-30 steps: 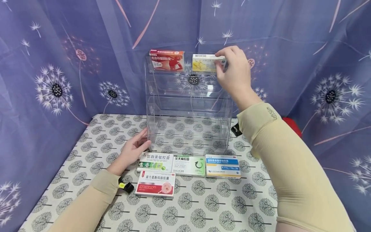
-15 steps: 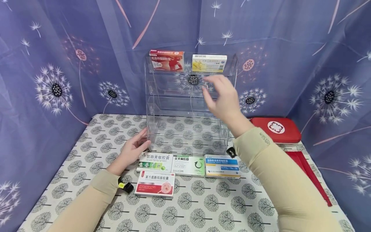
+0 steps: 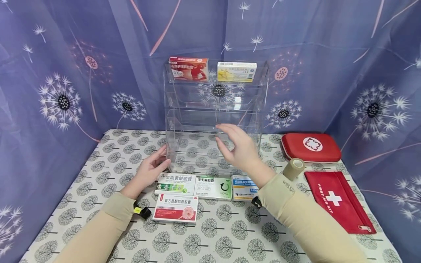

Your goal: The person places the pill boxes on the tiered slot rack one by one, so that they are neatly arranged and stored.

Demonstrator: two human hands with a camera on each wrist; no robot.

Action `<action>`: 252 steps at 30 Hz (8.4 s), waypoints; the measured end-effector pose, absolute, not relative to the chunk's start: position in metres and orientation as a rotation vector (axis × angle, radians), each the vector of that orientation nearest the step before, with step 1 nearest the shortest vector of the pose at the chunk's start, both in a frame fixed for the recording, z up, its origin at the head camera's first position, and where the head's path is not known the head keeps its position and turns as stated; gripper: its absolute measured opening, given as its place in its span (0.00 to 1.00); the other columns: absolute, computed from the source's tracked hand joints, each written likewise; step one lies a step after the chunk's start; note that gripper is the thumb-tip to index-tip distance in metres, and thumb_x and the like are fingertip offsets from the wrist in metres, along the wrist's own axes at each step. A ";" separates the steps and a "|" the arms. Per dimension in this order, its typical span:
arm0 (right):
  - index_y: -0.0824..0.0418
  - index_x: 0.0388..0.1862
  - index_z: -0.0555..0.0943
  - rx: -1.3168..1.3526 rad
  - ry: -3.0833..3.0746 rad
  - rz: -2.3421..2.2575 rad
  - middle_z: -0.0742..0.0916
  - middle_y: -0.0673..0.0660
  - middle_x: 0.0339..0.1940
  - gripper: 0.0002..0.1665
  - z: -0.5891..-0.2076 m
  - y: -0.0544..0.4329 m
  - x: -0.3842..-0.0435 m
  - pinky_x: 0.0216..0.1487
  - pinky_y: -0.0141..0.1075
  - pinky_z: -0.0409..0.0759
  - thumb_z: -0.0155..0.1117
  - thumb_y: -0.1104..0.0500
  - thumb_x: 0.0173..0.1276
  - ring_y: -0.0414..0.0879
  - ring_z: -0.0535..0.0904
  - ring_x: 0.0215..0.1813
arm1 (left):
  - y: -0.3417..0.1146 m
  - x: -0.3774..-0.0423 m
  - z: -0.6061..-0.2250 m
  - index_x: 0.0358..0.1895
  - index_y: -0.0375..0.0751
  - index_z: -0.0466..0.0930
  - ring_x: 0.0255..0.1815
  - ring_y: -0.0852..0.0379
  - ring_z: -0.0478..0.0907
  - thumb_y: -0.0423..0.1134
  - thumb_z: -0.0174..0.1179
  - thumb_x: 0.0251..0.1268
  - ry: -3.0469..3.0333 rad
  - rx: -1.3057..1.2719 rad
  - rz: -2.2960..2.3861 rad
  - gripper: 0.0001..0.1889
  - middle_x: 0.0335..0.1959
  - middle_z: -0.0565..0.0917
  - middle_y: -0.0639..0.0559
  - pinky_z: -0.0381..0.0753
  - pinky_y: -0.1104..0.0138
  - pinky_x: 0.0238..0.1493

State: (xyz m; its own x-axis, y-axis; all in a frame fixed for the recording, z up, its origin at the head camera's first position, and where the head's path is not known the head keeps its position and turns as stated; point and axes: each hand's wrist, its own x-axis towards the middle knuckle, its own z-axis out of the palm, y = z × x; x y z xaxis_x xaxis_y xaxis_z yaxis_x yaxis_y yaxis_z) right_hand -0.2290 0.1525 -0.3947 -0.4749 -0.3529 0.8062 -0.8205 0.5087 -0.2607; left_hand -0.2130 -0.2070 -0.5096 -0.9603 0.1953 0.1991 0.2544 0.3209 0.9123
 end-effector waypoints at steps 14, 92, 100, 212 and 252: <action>0.67 0.73 0.80 0.956 -2.223 1.189 0.88 0.67 0.70 0.33 -0.438 0.114 -0.170 0.83 0.45 0.79 0.75 0.61 0.70 0.65 0.85 0.71 | -0.207 -0.212 -0.509 0.87 0.58 0.65 0.73 0.36 0.83 0.41 0.68 0.80 -2.499 -0.451 -1.772 0.37 0.79 0.79 0.40 0.87 0.75 0.66; 0.55 0.69 0.85 1.179 -2.750 0.657 0.92 0.50 0.60 0.48 -0.480 0.100 -0.093 0.66 0.43 0.92 0.77 0.24 0.62 0.46 0.91 0.59 | -0.209 -0.213 -0.508 0.87 0.59 0.65 0.74 0.39 0.83 0.43 0.69 0.79 -2.536 -0.419 -1.767 0.38 0.80 0.78 0.42 0.87 0.64 0.72; 0.55 0.70 0.85 1.179 -2.804 0.681 0.92 0.52 0.61 0.48 -0.480 0.099 -0.091 0.68 0.44 0.92 0.80 0.26 0.61 0.47 0.90 0.62 | -0.208 -0.213 -0.509 0.87 0.61 0.65 0.73 0.39 0.84 0.44 0.69 0.79 -2.545 -0.415 -1.742 0.37 0.80 0.79 0.42 0.87 0.55 0.73; 0.63 0.58 0.90 0.627 -2.176 0.972 0.91 0.58 0.63 0.15 -0.320 0.091 -0.321 0.70 0.39 0.89 0.75 0.67 0.74 0.53 0.87 0.68 | -0.208 -0.215 -0.510 0.86 0.60 0.67 0.73 0.39 0.84 0.41 0.69 0.79 -2.505 -0.438 -1.749 0.37 0.78 0.80 0.39 0.87 0.69 0.69; 0.64 0.69 0.84 0.724 -2.116 0.986 0.90 0.64 0.64 0.30 -0.354 0.142 -0.253 0.67 0.49 0.89 0.81 0.60 0.71 0.60 0.87 0.60 | -0.208 -0.212 -0.510 0.87 0.55 0.66 0.72 0.39 0.85 0.42 0.68 0.81 -2.540 -0.395 -1.720 0.36 0.78 0.80 0.39 0.87 0.59 0.73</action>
State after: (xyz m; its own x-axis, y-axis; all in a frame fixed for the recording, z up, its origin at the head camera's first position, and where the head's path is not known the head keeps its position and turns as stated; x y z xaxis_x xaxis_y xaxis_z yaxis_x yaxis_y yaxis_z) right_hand -0.2535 0.1422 -0.3539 -0.6113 -0.1940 0.7673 -0.7123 0.5574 -0.4265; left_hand -0.2124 -0.2082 -0.5095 -0.9662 0.1828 0.1818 0.2367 0.3491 0.9067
